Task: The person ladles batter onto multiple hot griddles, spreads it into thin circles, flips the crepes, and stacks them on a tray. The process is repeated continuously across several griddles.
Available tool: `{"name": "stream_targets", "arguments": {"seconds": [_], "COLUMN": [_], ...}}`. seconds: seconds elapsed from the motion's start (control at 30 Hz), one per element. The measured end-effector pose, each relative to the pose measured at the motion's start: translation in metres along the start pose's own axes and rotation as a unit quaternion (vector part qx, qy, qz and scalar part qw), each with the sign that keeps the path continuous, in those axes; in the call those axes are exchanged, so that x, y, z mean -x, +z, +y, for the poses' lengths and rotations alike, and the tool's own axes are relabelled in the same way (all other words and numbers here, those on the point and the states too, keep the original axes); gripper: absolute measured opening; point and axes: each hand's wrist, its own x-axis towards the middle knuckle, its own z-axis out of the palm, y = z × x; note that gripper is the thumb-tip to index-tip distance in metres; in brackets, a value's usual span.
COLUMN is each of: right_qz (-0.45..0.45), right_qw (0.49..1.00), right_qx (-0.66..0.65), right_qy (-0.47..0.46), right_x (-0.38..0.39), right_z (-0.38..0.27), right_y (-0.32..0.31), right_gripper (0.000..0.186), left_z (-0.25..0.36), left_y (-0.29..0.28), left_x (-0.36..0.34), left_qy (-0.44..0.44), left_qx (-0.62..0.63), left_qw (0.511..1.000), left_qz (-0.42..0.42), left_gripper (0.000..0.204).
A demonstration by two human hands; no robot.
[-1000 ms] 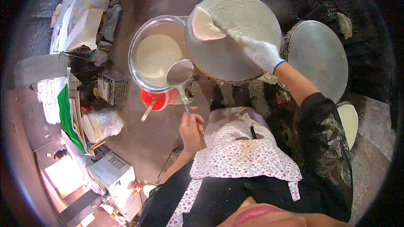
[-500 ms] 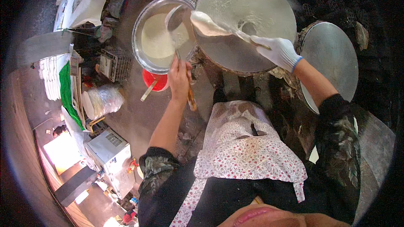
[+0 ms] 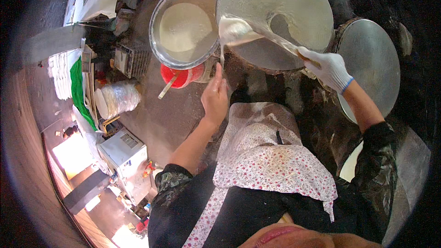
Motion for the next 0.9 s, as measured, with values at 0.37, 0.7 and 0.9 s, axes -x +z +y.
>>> {"name": "stream_targets", "arguments": {"seconds": [0.37, 0.7, 0.9], "right_qz": [0.225, 0.305, 0.354], "right_qw": [0.914, 0.882, 0.782], "right_qx": [-0.326, -0.255, -0.312], "right_qy": [0.085, 0.253, 0.407], "right_x": [0.077, -0.129, -0.054], "right_z": [-0.130, -0.312, -0.284], "right_y": [0.040, 0.147, 0.178], "right_gripper": [0.059, 0.065, 0.064], "left_z": [0.049, -0.007, -0.062], "left_y": [-0.106, -0.195, -0.211], "left_x": [-0.043, -0.053, -0.054], "left_qy": [0.270, 0.193, 0.096], "left_qx": [0.394, 0.448, 0.434], "left_qw": [0.879, 0.872, 0.894], "left_qz": [0.015, -0.042, -0.060], "left_gripper": [0.057, 0.053, 0.051]}}
